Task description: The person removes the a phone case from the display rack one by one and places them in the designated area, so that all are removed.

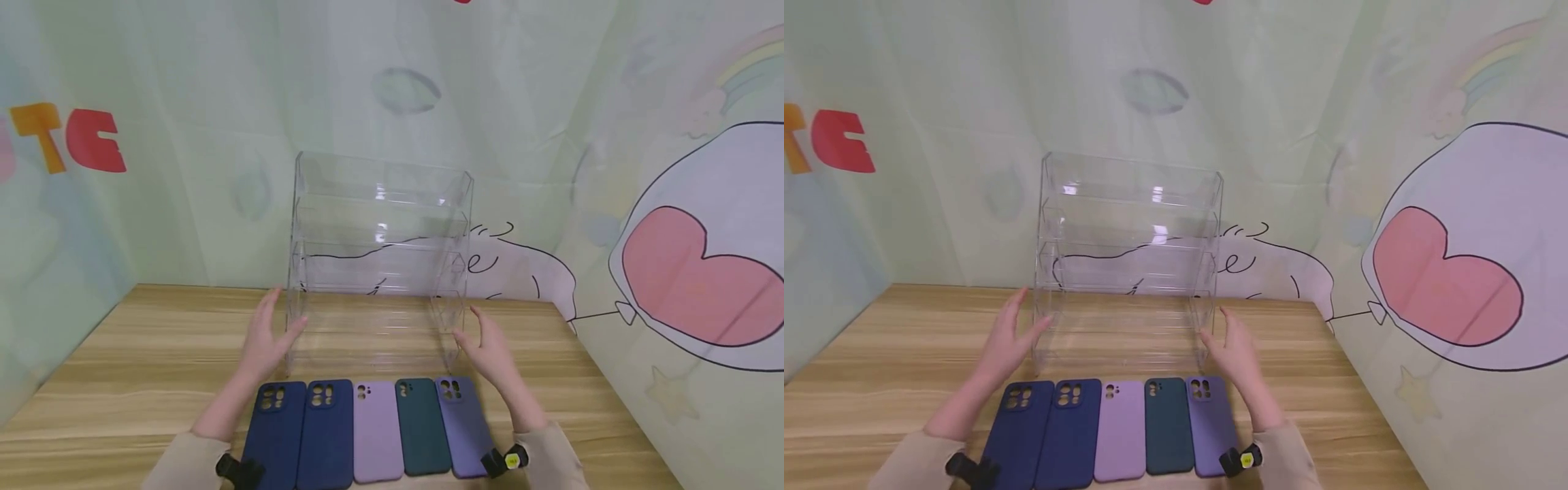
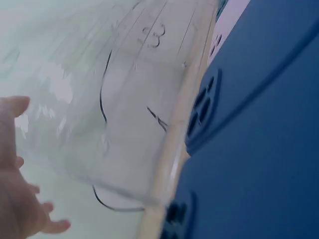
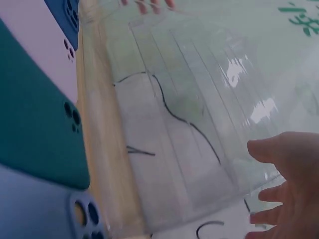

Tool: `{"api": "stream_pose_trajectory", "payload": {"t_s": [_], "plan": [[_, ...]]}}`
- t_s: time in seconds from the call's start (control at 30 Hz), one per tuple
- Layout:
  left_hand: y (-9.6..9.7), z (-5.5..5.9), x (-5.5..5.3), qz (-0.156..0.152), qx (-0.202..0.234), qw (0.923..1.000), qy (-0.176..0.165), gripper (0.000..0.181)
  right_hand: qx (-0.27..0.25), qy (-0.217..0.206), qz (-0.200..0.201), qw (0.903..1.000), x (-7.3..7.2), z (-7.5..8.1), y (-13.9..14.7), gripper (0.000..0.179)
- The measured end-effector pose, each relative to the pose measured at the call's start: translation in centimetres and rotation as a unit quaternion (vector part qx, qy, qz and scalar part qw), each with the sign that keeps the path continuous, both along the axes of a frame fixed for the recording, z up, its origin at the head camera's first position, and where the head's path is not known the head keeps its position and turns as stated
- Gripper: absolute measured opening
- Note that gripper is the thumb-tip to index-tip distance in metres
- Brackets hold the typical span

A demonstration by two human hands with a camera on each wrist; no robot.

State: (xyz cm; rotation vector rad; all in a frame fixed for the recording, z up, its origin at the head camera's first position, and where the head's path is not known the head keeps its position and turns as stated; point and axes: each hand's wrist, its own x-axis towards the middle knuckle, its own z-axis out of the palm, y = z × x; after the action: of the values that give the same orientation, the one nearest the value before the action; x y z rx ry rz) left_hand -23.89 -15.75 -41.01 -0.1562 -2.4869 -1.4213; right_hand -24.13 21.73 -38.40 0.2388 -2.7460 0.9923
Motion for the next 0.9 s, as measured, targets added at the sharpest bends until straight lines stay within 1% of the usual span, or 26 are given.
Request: {"api": "stream_pose_trajectory", "payload": {"t_s": [0.07,0.1,0.17,0.2,0.3,0.43,0.53,0.7,0.8,0.87,0.9], "plan": [[0.9,0.5,0.2,0.021,-0.056,0.9975,0.038,0.083,0.010,0.024,0.008,0.9996,-0.3,0.4,-1.4,0.072],[1.4,0.7,0.3,0.032,-0.081,0.9949,0.049,0.085,0.014,0.034,0.011,0.9993,-0.5,0.6,-2.1,0.073],[2.2,0.9,0.4,0.055,-0.131,0.9877,0.066,0.088,0.032,0.048,0.016,0.9982,-0.6,1.0,-3.5,0.076],[2.5,0.9,0.3,0.061,-0.152,0.9840,0.070,0.089,0.043,0.052,0.019,0.9975,-0.7,1.1,-4.2,0.076],[3.6,0.8,0.2,0.068,-0.208,0.9728,0.078,0.090,0.087,0.063,0.031,0.9937,-0.8,1.2,-6.1,0.076],[4.9,0.5,-0.1,0.052,-0.254,0.9624,0.080,0.090,0.146,0.053,0.041,0.9870,-0.7,0.5,-8.0,0.077],[5.7,0.4,-0.3,0.030,-0.285,0.9554,0.072,0.092,0.177,0.047,0.047,0.9819,-0.7,-0.3,-9.0,0.077],[6.4,0.5,-0.4,-0.012,-0.326,0.9428,0.067,0.094,0.208,0.043,0.059,0.9753,-0.7,-1.3,-10.0,0.076],[6.6,0.5,-0.2,-0.021,-0.350,0.9347,0.061,0.096,0.220,0.042,0.064,0.9724,-0.6,-1.9,-10.3,0.076],[6.6,0.4,0.0,-0.027,-0.368,0.9280,0.048,0.097,0.228,0.034,0.066,0.9708,-0.5,-2.1,-10.4,0.076],[6.7,0.4,0.1,-0.032,-0.374,0.9259,0.043,0.097,0.231,0.030,0.067,0.9701,-0.5,-2.2,-10.4,0.076]]}}
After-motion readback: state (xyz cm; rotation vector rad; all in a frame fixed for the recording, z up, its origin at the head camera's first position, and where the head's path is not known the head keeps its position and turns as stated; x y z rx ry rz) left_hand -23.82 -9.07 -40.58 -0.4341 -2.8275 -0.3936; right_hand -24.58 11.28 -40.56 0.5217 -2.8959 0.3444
